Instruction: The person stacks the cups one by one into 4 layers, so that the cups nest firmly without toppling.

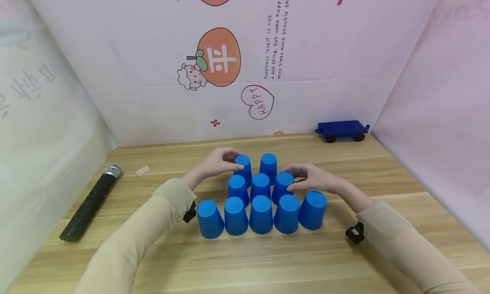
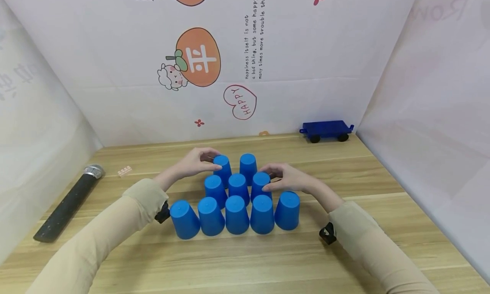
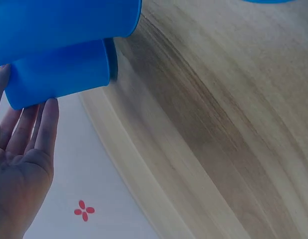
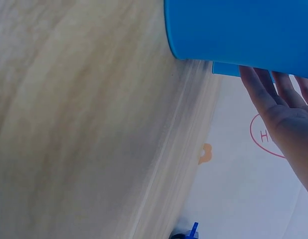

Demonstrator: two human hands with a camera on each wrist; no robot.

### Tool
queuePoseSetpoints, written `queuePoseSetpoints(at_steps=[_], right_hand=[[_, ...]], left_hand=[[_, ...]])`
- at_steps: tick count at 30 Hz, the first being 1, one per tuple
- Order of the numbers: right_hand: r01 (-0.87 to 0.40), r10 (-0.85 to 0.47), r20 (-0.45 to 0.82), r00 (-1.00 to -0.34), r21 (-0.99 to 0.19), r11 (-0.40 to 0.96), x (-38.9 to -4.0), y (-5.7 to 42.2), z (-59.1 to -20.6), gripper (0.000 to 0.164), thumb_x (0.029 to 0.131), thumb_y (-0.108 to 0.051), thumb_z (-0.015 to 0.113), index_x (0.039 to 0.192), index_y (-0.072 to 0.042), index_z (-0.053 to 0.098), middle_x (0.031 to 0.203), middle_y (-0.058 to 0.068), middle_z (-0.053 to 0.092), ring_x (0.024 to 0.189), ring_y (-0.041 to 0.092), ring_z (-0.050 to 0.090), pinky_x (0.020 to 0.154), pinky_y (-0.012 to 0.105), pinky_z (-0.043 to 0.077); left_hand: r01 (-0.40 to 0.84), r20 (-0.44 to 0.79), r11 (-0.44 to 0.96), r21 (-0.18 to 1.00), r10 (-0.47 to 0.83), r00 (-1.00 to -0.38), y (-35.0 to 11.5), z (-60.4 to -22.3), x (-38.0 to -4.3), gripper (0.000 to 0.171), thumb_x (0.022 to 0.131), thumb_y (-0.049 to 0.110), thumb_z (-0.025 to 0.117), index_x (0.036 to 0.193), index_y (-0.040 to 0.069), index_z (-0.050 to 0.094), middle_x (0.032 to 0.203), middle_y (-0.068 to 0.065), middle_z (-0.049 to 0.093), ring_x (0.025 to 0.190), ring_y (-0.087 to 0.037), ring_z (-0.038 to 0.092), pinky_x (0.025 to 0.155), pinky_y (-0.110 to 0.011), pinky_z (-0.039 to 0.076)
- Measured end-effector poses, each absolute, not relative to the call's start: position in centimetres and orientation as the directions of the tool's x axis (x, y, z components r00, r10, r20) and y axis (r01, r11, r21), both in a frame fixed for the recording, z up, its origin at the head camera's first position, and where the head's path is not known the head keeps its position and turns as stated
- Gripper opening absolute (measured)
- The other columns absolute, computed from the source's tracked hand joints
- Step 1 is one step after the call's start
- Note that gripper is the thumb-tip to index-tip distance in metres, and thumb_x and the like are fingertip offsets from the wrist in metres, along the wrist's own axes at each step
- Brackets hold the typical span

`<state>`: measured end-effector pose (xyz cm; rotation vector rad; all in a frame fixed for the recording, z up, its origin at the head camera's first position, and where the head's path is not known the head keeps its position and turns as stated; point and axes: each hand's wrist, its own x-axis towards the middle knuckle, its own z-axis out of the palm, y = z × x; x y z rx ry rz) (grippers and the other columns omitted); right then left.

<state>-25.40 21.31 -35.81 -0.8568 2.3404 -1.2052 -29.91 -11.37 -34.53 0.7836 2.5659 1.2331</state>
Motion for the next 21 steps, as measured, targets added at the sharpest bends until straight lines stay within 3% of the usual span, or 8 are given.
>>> queuePoseSetpoints(at_steps=[13,21], right_hand=[[-0.358,-0.68,-0.033,-0.732,-0.831,0.426,-25.3,21.3,-35.9,0.048,0.088,-0.023,0.067,0.131,-0.01,0.05,0.127,0.012,0.059,0.116,0.03,0.056,0.099,0.048,0.046],[-0.367,-0.685,-0.025,-0.728,-0.83,0.42,-25.3,21.3,-35.8,0.048,0.088,-0.023,0.067,0.13,-0.009,0.05,0.127,0.012,0.059,0.115,0.03,0.056,0.099,0.048,0.046]], left_hand=[[0.39,0.037,0.54,0.746,0.551,-0.834,-10.6,-34.4,-30.2,0.044,0.085,0.023,0.07,0.124,0.007,0.057,0.123,-0.013,0.061,0.115,-0.03,0.059,0.096,-0.045,0.049],[0.403,0.003,0.577,0.711,0.57,-0.822,-11.8,-34.3,-29.9,0.056,0.086,0.023,0.069,0.135,0.004,0.048,0.131,-0.016,0.057,0.118,-0.032,0.057,0.095,-0.042,0.051]])
